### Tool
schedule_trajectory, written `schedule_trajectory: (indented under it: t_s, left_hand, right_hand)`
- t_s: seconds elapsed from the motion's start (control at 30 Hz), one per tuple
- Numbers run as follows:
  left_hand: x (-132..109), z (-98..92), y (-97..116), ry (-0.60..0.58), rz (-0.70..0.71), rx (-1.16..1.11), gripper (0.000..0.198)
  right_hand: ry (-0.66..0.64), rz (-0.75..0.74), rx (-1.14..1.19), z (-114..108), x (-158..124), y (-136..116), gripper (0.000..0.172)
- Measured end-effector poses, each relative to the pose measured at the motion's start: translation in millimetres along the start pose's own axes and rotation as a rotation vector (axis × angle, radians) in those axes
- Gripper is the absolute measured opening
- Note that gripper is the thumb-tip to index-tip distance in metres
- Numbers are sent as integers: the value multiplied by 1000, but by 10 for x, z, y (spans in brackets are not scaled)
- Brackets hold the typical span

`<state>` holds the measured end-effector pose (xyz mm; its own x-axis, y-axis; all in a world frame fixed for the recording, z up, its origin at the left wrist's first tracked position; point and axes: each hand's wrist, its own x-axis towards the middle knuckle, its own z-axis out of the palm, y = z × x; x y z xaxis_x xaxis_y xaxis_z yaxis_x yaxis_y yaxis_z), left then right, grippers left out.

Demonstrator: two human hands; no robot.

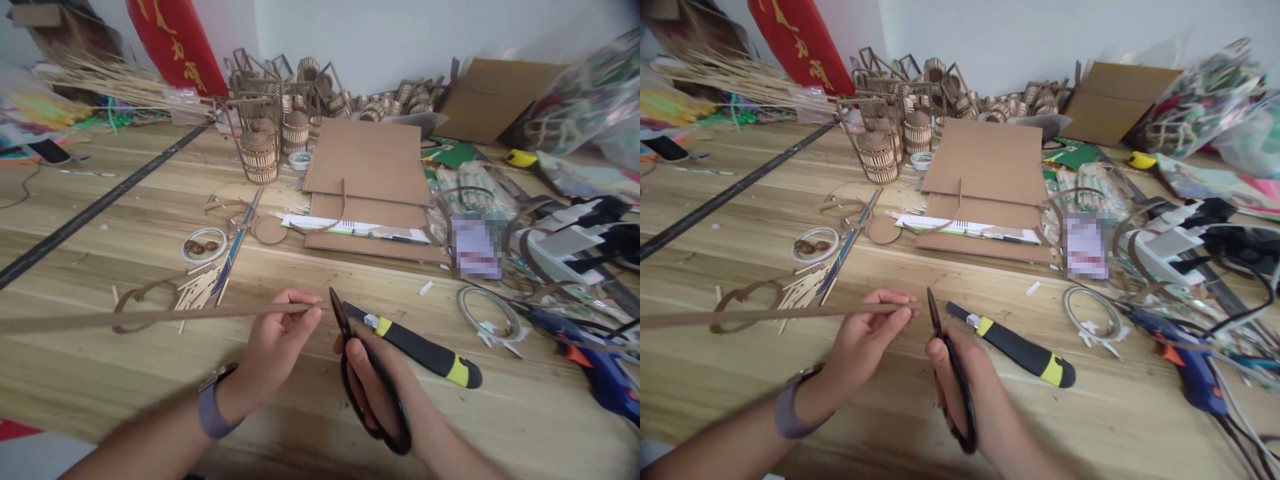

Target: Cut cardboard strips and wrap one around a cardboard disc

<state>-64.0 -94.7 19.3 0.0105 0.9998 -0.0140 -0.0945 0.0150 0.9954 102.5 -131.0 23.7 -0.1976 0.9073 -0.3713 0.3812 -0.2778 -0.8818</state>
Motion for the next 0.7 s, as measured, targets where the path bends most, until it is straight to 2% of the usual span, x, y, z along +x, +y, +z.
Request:
schedule_trajectory:
  t_s: [0.07,0.13,0.2,0.27,0.37,0.47,0.6,0.7]
  left_hand:
    - [21,-31,51,-57,-17,-146,16]
    - [36,-51,102,-163,-61,-300,19]
    - [41,-51,145,-256,-125,-425,23]
    - [39,-35,174,-310,-193,-495,27]
    - [28,-9,195,-364,-303,-505,34]
    - [21,-5,193,-401,-391,-471,41]
    - [14,-12,172,-425,-422,-433,44]
    - [6,-8,160,-434,-431,-398,45]
  right_hand:
    - [127,-119,-291,-97,48,22,46]
    - [220,-241,-581,-149,78,51,33]
    - [238,-342,-780,-143,79,77,31]
    - [209,-429,-877,-109,57,83,32]
    - [182,-531,-898,-91,9,33,25]
    - [255,-649,-786,-147,-35,-78,19]
    - [305,-772,-535,-221,-81,-219,14]
    - [307,-806,-453,-219,-94,-259,13]
